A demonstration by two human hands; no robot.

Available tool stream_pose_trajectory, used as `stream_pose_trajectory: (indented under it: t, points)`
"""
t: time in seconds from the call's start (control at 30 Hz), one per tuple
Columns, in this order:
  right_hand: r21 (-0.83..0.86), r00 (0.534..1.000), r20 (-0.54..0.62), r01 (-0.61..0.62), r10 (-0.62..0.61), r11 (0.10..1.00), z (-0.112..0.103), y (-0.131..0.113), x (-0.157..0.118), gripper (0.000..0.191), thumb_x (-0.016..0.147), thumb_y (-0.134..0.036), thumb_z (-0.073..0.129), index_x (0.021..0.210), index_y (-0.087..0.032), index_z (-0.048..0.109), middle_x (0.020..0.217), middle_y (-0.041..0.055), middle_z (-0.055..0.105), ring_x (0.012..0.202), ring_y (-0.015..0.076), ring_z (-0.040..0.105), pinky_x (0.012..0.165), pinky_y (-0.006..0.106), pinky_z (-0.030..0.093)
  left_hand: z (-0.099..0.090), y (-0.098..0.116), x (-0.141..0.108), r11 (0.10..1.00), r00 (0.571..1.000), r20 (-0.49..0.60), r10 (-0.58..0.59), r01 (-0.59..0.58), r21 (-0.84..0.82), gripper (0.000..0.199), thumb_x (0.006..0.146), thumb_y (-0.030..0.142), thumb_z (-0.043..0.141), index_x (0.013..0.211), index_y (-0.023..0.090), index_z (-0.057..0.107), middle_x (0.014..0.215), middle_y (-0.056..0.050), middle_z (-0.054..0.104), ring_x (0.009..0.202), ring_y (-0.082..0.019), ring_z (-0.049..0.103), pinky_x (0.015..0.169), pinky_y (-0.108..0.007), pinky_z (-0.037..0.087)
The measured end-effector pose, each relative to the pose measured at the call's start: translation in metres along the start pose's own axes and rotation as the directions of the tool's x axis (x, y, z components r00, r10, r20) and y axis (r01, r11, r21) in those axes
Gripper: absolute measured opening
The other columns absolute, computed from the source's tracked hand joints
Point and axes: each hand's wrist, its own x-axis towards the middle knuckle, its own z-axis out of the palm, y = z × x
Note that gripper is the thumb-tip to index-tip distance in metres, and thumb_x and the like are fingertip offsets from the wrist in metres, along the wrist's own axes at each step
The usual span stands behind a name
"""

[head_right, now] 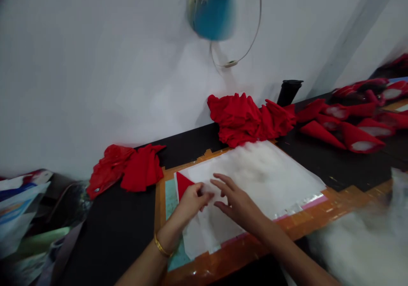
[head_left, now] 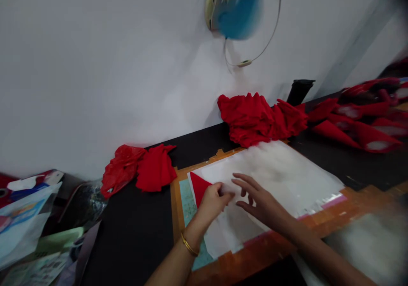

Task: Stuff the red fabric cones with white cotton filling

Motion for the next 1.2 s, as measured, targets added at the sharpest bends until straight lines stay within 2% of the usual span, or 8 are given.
stream_pose_trajectory:
  t: [0.2, 0.3, 0.4, 0.53, 0.7, 0.77, 0.97, 1.2]
  points:
    - [0.008, 1.0, -0.015, -0.007, 0.008, 1.0, 0.03, 0.0, -0.013, 0.025, 0.09, -0.012, 0.044, 0.101, -0.023, 0.063, 0.096, 0.0057, 0.064, 0.084, 0.0173, 0.065, 0.072, 0.027, 0.053, 0.008, -0.016, -0.032, 0.992, 1.0, 0.018, 0.019, -0.017, -0.127, 0.042, 0.072, 0.022, 0.063, 0.113, 0.017, 0.051, 0.093, -0.005, 0.063, 0.065, -0.013, 0.058, 0.054, -0.025, 0.046]
    - [0.03, 0.976, -0.088, -0.199, 0.201, 0.98, 0.025, 0.011, -0.023, 0.015, 0.085, -0.02, 0.047, 0.092, -0.021, 0.061, 0.086, 0.0041, 0.066, 0.07, 0.0169, 0.064, 0.064, 0.027, 0.052, -0.012, -0.03, -0.048, 0.945, 0.958, -0.156, 0.241, -0.195, 0.264, 0.045, 0.076, 0.017, 0.06, 0.119, 0.02, 0.051, 0.114, -0.009, 0.061, 0.091, -0.019, 0.06, 0.084, -0.037, 0.05]
    - [0.141, 0.883, -0.117, -0.438, 0.454, 0.888, 0.016, 0.012, -0.024, 0.017, 0.083, -0.034, 0.054, 0.092, -0.021, 0.059, 0.064, -0.0011, 0.061, 0.052, 0.016, 0.056, 0.05, 0.026, 0.047, -0.03, -0.04, -0.054, 0.742, 0.888, -0.194, 0.418, -0.21, 0.637, 0.044, 0.078, 0.019, 0.058, 0.122, 0.019, 0.053, 0.119, -0.012, 0.058, 0.114, -0.028, 0.051, 0.101, -0.049, 0.039]
    - [0.452, 0.766, 0.067, -0.594, 0.639, 0.665, 0.022, -0.003, -0.016, 0.026, 0.084, -0.046, 0.052, 0.096, -0.023, 0.051, 0.047, -0.0082, 0.053, 0.036, 0.0136, 0.046, 0.039, 0.023, 0.037, -0.038, -0.044, -0.043, 0.693, 0.889, -0.22, 0.403, -0.139, 0.707, 0.035, 0.079, 0.02, 0.056, 0.114, 0.017, 0.059, 0.109, -0.012, 0.061, 0.104, -0.03, 0.055, 0.093, -0.047, 0.042]
    - [0.732, 0.768, 0.101, -0.488, 0.633, 0.475, 0.053, -0.027, 0.001, 0.024, 0.081, -0.041, 0.057, 0.093, -0.025, 0.046, 0.056, -0.0063, 0.063, 0.051, 0.0179, 0.063, 0.055, 0.028, 0.052, -0.04, -0.03, -0.018, 0.812, 0.876, -0.263, 0.405, -0.212, 0.544, 0.021, 0.082, 0.012, 0.047, 0.09, 0.021, 0.064, 0.09, -0.005, 0.066, 0.086, -0.02, 0.06, 0.08, -0.032, 0.044]
    - [0.756, 0.782, 0.038, -0.43, 0.623, 0.494, 0.064, -0.033, 0.009, 0.019, 0.078, -0.036, 0.058, 0.089, -0.024, 0.048, 0.069, -0.0036, 0.066, 0.064, 0.0193, 0.067, 0.064, 0.031, 0.055, -0.042, -0.02, -0.012, 0.827, 0.862, -0.287, 0.418, -0.231, 0.512, 0.022, 0.083, 0.011, 0.046, 0.091, 0.021, 0.064, 0.09, -0.004, 0.067, 0.084, -0.018, 0.06, 0.077, -0.029, 0.043]
    - [0.519, 0.901, -0.17, -0.263, 0.399, 0.814, 0.083, -0.039, 0.037, 0.014, 0.076, -0.025, 0.049, 0.082, -0.021, 0.061, 0.089, 0.0056, 0.069, 0.088, 0.0234, 0.065, 0.081, 0.036, 0.052, -0.037, 0.008, -0.021, 0.798, 0.833, -0.214, 0.51, -0.366, 0.478, 0.022, 0.087, 0.015, 0.046, 0.094, 0.021, 0.066, 0.091, -0.005, 0.067, 0.086, -0.018, 0.061, 0.078, -0.028, 0.044]
    - [0.555, 0.881, -0.152, -0.299, 0.449, 0.776, 0.107, -0.03, 0.035, 0.026, 0.075, -0.037, 0.055, 0.053, -0.024, 0.05, 0.046, 0.0013, 0.056, 0.047, 0.0199, 0.056, 0.044, 0.029, 0.048, -0.009, 0.011, -0.05, 0.623, 0.815, -0.012, 0.579, -0.432, 0.652, 0.026, 0.092, 0.02, 0.044, 0.1, 0.021, 0.068, 0.087, -0.009, 0.066, 0.081, -0.022, 0.06, 0.073, -0.032, 0.045]
